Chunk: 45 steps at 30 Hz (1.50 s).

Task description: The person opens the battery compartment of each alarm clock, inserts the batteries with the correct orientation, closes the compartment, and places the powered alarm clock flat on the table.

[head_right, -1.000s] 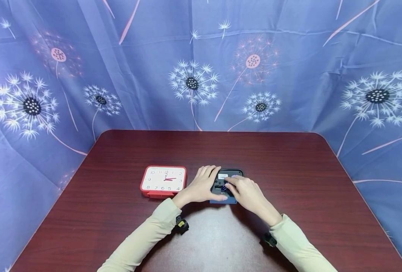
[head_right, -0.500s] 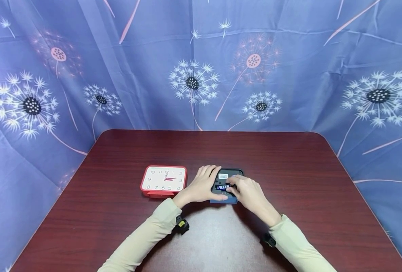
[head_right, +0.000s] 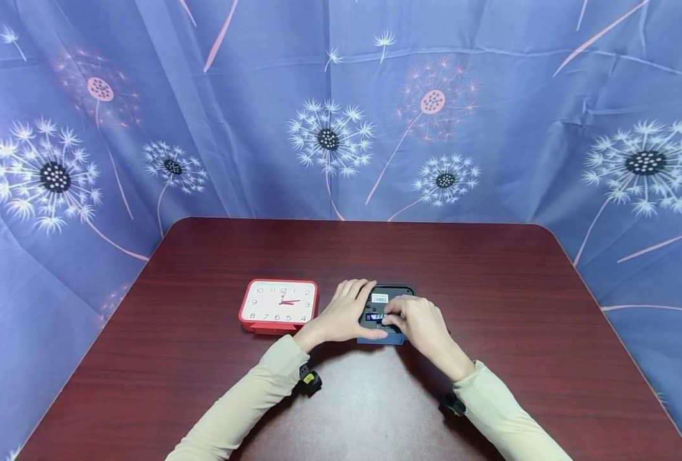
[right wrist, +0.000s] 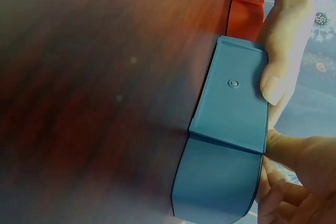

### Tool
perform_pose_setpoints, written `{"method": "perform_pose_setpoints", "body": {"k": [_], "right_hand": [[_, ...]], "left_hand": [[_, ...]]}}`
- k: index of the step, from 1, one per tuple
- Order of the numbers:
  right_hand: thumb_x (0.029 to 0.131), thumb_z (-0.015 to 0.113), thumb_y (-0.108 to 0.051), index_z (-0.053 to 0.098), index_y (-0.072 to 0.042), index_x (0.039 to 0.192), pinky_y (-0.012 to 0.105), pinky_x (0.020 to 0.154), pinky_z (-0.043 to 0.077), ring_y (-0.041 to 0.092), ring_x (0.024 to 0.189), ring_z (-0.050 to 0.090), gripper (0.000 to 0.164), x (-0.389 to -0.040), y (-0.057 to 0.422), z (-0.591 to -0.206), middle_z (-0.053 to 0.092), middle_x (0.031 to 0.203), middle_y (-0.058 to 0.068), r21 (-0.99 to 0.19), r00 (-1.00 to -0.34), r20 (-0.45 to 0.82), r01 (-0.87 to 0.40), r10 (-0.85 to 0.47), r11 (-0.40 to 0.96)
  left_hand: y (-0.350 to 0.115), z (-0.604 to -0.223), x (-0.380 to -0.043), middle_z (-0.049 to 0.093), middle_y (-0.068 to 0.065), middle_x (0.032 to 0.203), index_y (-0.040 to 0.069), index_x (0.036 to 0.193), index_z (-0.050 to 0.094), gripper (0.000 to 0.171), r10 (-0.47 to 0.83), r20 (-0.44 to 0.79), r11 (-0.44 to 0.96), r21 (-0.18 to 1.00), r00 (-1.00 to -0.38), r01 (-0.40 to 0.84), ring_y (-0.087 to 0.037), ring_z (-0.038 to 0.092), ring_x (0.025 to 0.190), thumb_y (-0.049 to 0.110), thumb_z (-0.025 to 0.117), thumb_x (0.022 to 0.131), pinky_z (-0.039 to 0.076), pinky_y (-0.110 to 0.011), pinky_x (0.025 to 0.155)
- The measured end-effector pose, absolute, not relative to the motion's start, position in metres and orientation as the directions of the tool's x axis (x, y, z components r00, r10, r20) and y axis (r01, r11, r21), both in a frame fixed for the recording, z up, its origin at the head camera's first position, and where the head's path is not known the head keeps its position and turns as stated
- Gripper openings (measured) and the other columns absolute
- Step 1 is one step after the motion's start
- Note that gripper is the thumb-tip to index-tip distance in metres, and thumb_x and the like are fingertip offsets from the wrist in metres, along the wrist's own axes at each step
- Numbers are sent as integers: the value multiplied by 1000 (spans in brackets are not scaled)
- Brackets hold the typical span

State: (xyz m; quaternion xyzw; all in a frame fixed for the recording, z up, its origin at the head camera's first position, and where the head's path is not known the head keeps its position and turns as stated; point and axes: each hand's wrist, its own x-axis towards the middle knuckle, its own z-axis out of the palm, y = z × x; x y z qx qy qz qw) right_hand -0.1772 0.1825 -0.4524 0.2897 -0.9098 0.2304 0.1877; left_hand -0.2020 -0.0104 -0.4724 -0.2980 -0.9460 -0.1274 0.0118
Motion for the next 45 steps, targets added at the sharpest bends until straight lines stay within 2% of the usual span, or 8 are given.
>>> {"method": "perform_pose_setpoints", "body": {"k": [6, 11, 14, 21, 24, 27, 35, 45], "right_hand": [[72, 83, -15, 74, -16, 78, 23, 50, 44, 1, 55, 53, 11, -178, 181, -453, 65, 70, -7, -312, -781, 452, -591, -431, 744], [76, 79, -7, 77, -11, 84, 33, 59, 53, 13, 68, 67, 9, -176, 183, -450, 72, 79, 1, -318, -795, 413, -583, -444, 748], [78, 76, -3, 77, -11, 86, 35, 62, 54, 16, 73, 69, 12, -176, 185, -447, 74, 81, 2, -347, -818, 376, -560, -435, 753], [78, 78, -8, 77, -13, 86, 27, 57, 48, 8, 66, 64, 10, -184, 188, -445, 75, 81, -1, -434, -863, 304, -503, -404, 748], [77, 80, -11, 74, -14, 81, 25, 56, 47, 6, 63, 62, 7, -187, 189, -444, 73, 76, -2, -495, -901, 241, -433, -360, 753], [75, 82, -16, 68, -14, 74, 25, 55, 43, 7, 58, 57, 14, -190, 190, -441, 66, 68, -3, -537, -941, 161, -337, -298, 773], [75, 82, -20, 63, -12, 69, 27, 54, 39, 12, 57, 51, 22, -201, 181, -428, 60, 62, -4, -509, -959, -69, -203, -275, 836], [75, 82, -21, 60, -13, 68, 28, 55, 39, 15, 59, 50, 25, -203, 178, -424, 56, 62, -4, -472, -955, -148, -161, -258, 867]], "left_hand": [[-10, -472, -202, 39, -13, 147, 4, 149, 31, 103, 559, 106, 791, 227, -822, 567, -27, 34, 137, 69, 64, 76, 24, -44, 116], [-10, -472, -202, 39, -12, 147, 5, 149, 30, 103, 561, 97, 792, 224, -822, 567, -26, 34, 137, 70, 64, 76, 24, -44, 116], [-10, -473, -202, 39, -12, 147, 5, 149, 30, 103, 561, 93, 792, 228, -822, 566, -26, 33, 137, 70, 64, 77, 24, -44, 116], [-10, -473, -202, 37, -12, 149, 5, 150, 29, 104, 556, 77, 796, 237, -828, 557, -26, 32, 138, 70, 63, 77, 22, -44, 117], [-9, -472, -202, 37, -11, 149, 5, 150, 28, 104, 553, 72, 797, 243, -830, 553, -26, 31, 138, 70, 63, 76, 22, -44, 117], [-9, -472, -202, 37, -11, 149, 5, 150, 28, 105, 553, 76, 797, 241, -829, 554, -25, 31, 138, 71, 63, 76, 22, -44, 117], [-10, -473, -200, 38, -12, 148, 5, 150, 28, 103, 552, 89, 789, 267, -829, 553, -26, 32, 137, 69, 64, 77, 23, -44, 117], [-8, -473, -201, 36, -13, 150, 5, 151, 27, 104, 556, 63, 794, 256, -829, 552, -27, 30, 140, 69, 63, 77, 21, -44, 118]]}}
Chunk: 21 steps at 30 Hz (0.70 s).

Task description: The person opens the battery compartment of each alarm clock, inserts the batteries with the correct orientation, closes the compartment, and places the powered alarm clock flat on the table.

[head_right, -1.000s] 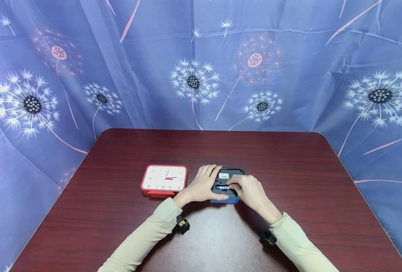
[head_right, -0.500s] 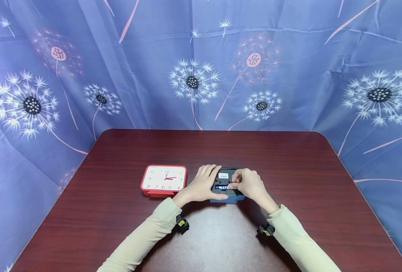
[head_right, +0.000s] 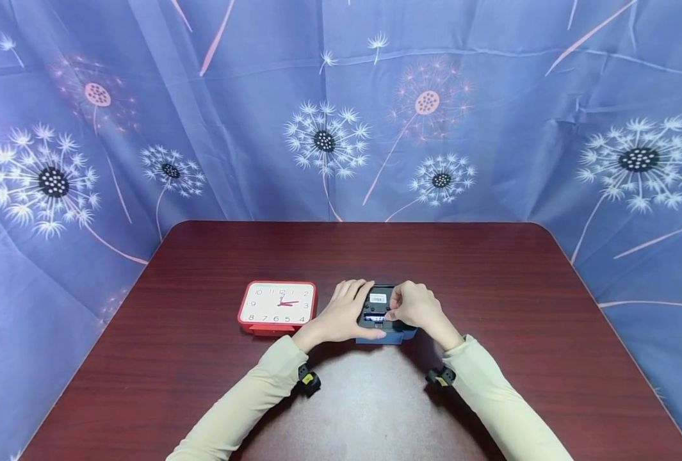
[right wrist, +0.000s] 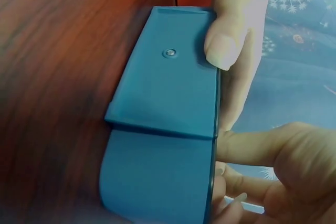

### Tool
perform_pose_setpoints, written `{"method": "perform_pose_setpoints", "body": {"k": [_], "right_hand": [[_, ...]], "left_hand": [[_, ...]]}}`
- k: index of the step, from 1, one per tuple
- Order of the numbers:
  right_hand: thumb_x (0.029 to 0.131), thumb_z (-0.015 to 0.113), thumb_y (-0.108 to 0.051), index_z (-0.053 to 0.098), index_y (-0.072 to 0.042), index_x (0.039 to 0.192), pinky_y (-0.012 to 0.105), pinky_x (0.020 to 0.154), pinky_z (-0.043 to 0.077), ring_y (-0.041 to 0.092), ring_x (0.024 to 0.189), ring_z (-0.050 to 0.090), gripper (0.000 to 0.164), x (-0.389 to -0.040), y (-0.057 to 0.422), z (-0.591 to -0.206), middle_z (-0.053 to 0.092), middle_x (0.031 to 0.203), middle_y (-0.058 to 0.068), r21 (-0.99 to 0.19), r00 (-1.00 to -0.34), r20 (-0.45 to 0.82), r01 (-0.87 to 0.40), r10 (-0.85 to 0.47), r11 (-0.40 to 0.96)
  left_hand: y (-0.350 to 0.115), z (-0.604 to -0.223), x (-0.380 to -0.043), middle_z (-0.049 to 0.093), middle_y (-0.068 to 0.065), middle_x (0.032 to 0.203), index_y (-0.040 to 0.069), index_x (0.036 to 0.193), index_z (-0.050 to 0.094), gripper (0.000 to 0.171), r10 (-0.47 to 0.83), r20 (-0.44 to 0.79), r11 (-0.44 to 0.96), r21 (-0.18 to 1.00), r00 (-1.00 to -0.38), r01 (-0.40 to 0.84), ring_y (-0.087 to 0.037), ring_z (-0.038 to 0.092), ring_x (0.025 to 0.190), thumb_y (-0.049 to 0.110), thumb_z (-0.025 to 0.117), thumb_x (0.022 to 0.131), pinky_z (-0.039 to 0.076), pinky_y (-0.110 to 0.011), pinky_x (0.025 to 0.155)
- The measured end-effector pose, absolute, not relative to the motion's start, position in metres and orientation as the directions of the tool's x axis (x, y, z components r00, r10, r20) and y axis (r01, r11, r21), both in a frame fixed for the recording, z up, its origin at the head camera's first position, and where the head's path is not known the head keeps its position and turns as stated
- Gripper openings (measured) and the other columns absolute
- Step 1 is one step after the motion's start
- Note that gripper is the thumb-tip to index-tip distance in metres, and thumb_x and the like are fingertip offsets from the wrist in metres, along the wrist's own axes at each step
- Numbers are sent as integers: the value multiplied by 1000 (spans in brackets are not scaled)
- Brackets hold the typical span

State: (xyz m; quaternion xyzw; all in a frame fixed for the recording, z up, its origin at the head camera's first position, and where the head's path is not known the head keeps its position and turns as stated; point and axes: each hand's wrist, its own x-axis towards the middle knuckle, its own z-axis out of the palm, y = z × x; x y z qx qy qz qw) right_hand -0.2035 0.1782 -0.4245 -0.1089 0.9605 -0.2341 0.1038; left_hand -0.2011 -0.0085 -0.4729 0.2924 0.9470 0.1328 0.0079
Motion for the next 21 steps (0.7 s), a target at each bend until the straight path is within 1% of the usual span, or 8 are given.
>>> {"method": "perform_pose_setpoints", "body": {"k": [7, 11, 16, 21], "right_hand": [[81, 77, -19, 59, -12, 71, 25, 53, 37, 11, 54, 46, 21, -201, 187, -430, 53, 61, -4, -562, -934, -92, -237, -344, 793], [87, 70, -18, 63, -10, 75, 25, 52, 38, 11, 55, 46, 16, -200, 190, -430, 55, 62, -2, -616, -926, -80, -245, -368, 749], [94, 63, -18, 69, -9, 84, 27, 54, 42, 12, 61, 52, 15, -200, 197, -430, 62, 70, 1, -665, -929, -82, -218, -360, 714], [96, 60, -22, 68, -9, 83, 27, 52, 41, 14, 58, 52, 20, -200, 207, -425, 60, 67, 2, -661, -941, -82, -195, -329, 725]], "left_hand": [[-8, -475, -202, 38, -11, 148, 5, 150, 28, 105, 559, 76, 793, 242, -826, 559, -25, 32, 138, 70, 63, 76, 22, -42, 117], [-9, -474, -202, 39, -11, 147, 6, 150, 29, 104, 559, 89, 791, 238, -824, 563, -24, 33, 136, 70, 64, 76, 23, -42, 116], [-9, -474, -202, 40, -11, 146, 5, 149, 30, 104, 565, 96, 788, 234, -820, 570, -25, 34, 135, 70, 63, 76, 24, -42, 116], [-10, -472, -203, 38, -12, 148, 6, 150, 27, 104, 561, 72, 791, 248, -825, 559, -26, 32, 138, 70, 64, 77, 22, -43, 117]]}}
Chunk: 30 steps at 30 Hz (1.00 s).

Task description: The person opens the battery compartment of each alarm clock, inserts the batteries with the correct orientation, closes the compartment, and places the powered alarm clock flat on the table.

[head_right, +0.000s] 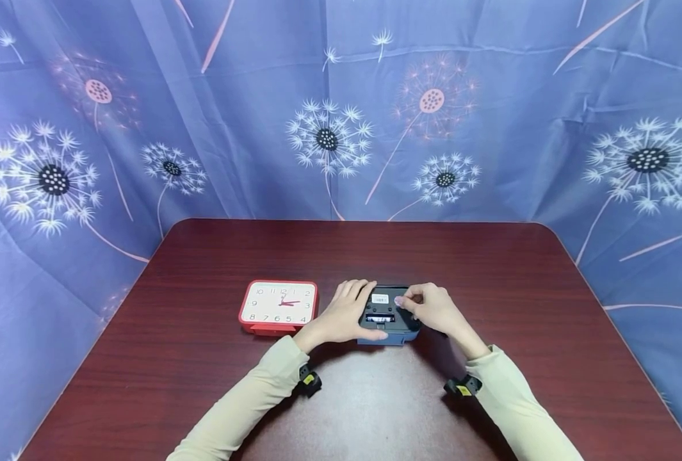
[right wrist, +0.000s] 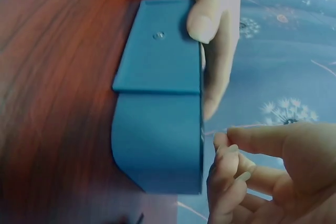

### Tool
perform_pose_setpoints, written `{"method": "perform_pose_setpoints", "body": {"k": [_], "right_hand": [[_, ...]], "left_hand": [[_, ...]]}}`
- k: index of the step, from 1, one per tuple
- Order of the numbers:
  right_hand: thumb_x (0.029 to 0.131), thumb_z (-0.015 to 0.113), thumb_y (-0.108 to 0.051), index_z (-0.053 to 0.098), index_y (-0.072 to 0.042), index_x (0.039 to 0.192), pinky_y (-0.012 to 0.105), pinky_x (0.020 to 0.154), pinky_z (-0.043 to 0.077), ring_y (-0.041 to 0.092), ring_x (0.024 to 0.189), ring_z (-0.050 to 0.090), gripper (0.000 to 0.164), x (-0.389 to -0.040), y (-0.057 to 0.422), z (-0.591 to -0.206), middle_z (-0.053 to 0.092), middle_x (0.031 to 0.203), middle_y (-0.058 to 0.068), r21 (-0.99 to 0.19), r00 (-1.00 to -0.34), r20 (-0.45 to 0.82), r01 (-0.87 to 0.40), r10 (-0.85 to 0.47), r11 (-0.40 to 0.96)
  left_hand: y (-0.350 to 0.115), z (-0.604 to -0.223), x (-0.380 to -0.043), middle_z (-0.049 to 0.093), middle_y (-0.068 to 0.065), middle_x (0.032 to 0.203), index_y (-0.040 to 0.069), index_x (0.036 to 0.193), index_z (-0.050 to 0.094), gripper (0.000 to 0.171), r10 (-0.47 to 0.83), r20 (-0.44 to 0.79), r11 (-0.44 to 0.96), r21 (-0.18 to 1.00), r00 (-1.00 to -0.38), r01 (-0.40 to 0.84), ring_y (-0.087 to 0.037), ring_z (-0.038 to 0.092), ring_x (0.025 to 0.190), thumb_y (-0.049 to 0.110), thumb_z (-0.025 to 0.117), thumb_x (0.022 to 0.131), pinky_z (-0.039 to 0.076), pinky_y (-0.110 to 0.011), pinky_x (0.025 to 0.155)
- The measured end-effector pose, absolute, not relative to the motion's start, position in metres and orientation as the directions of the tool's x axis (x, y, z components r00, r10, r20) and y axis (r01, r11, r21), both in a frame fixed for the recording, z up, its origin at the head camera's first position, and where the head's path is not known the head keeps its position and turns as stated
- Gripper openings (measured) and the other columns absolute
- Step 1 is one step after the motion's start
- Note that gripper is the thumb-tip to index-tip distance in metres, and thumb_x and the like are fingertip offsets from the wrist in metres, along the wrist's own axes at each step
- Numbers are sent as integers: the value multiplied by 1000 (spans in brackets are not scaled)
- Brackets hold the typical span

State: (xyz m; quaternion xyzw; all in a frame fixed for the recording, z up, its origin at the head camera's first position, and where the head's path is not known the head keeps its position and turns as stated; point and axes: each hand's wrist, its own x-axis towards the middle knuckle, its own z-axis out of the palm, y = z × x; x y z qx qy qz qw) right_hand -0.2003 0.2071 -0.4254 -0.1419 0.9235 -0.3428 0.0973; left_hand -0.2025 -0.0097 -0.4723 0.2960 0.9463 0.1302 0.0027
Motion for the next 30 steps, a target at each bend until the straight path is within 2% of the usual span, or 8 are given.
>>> {"method": "perform_pose_setpoints", "body": {"k": [4, 9, 13, 17, 20, 24, 30], "right_hand": [[96, 57, -17, 66, -7, 86, 29, 56, 43, 16, 59, 56, 16, -198, 217, -419, 63, 69, 4, -615, -950, -66, -201, -305, 762], [88, 61, -9, 60, -4, 90, 35, 60, 44, 19, 67, 57, 5, -193, 228, -415, 63, 78, 8, -446, -949, -105, -221, -296, 867], [82, 73, -18, 60, 0, 97, 42, 64, 49, 26, 76, 60, 27, -187, 232, -416, 63, 86, 12, -347, -928, -239, -194, -287, 918], [72, 84, -33, 57, 5, 109, 50, 74, 52, 37, 93, 63, 59, -184, 231, -418, 66, 102, 18, -282, -906, -333, -169, -262, 944], [67, 87, -35, 55, 5, 111, 52, 74, 52, 41, 96, 62, 68, -183, 229, -419, 65, 106, 20, -249, -904, -353, -156, -240, 956], [67, 87, -32, 56, 0, 103, 52, 69, 51, 44, 91, 62, 58, -182, 227, -420, 64, 103, 22, -228, -914, -341, -148, -221, 962], [75, 81, -28, 55, -3, 95, 52, 66, 50, 43, 86, 62, 41, -181, 227, -424, 64, 95, 20, -216, -928, -313, -136, -200, 967]], "left_hand": [[-10, -472, -203, 37, -12, 149, 6, 151, 27, 104, 560, 71, 791, 252, -826, 558, -26, 32, 138, 70, 64, 77, 22, -43, 117], [-10, -474, -203, 37, -12, 149, 7, 151, 27, 104, 559, 69, 791, 254, -826, 557, -26, 31, 139, 70, 64, 76, 22, -43, 117], [-10, -474, -203, 35, -12, 150, 7, 151, 26, 104, 560, 60, 792, 255, -826, 555, -27, 30, 140, 70, 63, 77, 21, -43, 117], [-10, -474, -203, 35, -12, 151, 7, 151, 26, 104, 559, 52, 793, 258, -828, 552, -27, 30, 140, 70, 63, 77, 21, -44, 117], [-10, -474, -204, 35, -12, 151, 7, 151, 26, 104, 556, 47, 796, 258, -830, 548, -27, 29, 141, 69, 63, 77, 21, -44, 117], [-10, -473, -203, 35, -12, 151, 8, 151, 26, 104, 555, 48, 797, 255, -831, 547, -27, 30, 140, 70, 63, 77, 21, -43, 117], [-9, -473, -203, 36, -12, 150, 7, 151, 26, 105, 557, 55, 796, 250, -829, 551, -26, 31, 140, 70, 63, 76, 21, -43, 118]]}}
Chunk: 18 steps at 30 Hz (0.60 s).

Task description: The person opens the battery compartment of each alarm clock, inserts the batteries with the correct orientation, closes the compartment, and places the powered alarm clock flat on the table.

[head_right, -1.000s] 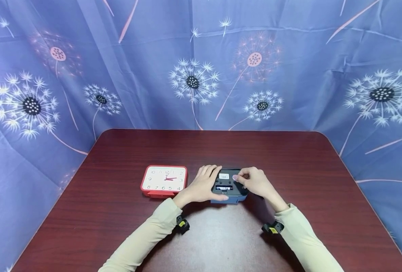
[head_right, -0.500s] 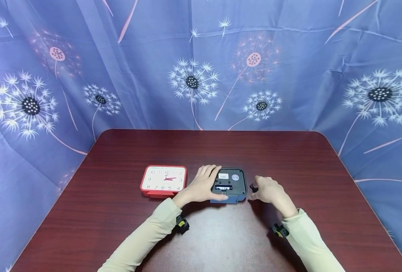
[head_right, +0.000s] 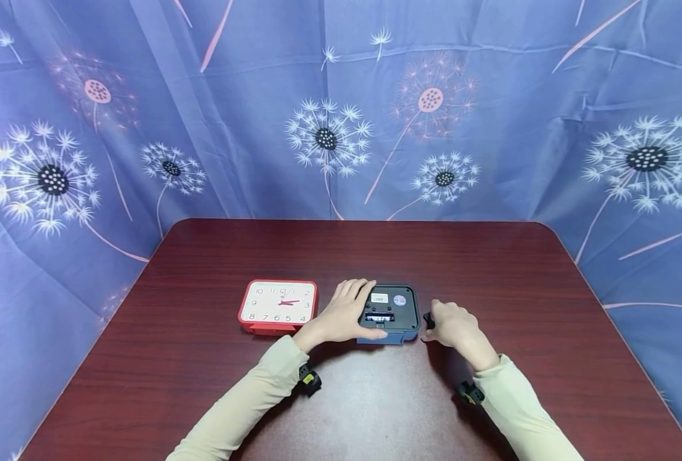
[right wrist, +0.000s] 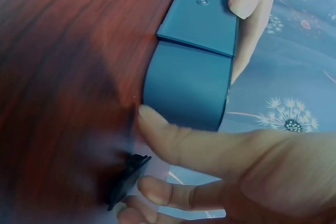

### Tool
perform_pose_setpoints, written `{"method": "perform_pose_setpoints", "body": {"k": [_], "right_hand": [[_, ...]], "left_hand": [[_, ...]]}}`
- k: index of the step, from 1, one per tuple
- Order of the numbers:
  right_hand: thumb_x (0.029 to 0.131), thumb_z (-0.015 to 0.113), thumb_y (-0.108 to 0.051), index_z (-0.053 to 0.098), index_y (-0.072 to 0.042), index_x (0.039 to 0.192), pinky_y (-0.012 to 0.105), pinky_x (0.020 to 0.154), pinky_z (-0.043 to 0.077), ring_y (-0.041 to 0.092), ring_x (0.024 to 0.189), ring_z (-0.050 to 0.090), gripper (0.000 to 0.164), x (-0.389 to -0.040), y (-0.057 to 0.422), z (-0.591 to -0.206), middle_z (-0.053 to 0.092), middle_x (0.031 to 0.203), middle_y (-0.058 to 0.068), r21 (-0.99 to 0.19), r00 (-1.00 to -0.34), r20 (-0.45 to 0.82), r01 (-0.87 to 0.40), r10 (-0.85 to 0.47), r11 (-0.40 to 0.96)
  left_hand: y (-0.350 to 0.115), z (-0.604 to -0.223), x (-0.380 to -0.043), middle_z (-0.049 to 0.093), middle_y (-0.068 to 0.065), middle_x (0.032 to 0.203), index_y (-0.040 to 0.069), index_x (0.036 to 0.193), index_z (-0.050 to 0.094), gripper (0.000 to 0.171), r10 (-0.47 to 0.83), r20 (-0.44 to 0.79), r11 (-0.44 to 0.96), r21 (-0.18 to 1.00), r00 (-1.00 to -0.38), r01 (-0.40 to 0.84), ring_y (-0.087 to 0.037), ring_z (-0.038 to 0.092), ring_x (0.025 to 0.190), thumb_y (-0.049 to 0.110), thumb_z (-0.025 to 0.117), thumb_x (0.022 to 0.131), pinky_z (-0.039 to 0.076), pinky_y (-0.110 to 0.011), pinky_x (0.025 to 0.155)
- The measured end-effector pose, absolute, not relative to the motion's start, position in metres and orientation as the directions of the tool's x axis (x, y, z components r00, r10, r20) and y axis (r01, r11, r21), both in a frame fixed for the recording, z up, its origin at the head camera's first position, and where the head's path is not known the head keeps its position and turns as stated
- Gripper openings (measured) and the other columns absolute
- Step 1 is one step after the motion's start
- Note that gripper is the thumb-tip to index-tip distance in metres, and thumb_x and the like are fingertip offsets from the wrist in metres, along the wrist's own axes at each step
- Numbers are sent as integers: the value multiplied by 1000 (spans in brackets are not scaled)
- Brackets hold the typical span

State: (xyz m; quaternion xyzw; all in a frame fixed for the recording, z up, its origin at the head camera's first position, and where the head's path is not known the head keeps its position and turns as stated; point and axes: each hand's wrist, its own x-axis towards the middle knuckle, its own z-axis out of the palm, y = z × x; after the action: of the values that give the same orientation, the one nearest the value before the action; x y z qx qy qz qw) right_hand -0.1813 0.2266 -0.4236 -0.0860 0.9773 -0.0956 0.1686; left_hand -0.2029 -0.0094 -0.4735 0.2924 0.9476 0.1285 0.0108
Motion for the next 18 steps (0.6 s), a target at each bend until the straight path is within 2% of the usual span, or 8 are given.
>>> {"method": "perform_pose_setpoints", "body": {"k": [7, 18], "right_hand": [[80, 77, -19, 54, -5, 87, 47, 56, 47, 35, 74, 61, 28, -181, 227, -427, 63, 85, 15, -206, -947, -255, -145, -196, 968], [82, 66, -13, 55, -5, 80, 52, 53, 46, 43, 71, 62, 14, -179, 228, -426, 64, 81, 22, -169, -972, -154, -153, -180, 974]], "left_hand": [[-10, -472, -202, 35, -12, 150, 7, 151, 27, 104, 559, 58, 792, 257, -827, 553, -27, 30, 140, 69, 64, 77, 21, -43, 117], [-10, -472, -203, 34, -13, 152, 7, 151, 26, 103, 552, 46, 794, 275, -832, 542, -27, 29, 141, 68, 64, 77, 20, -44, 118]]}}
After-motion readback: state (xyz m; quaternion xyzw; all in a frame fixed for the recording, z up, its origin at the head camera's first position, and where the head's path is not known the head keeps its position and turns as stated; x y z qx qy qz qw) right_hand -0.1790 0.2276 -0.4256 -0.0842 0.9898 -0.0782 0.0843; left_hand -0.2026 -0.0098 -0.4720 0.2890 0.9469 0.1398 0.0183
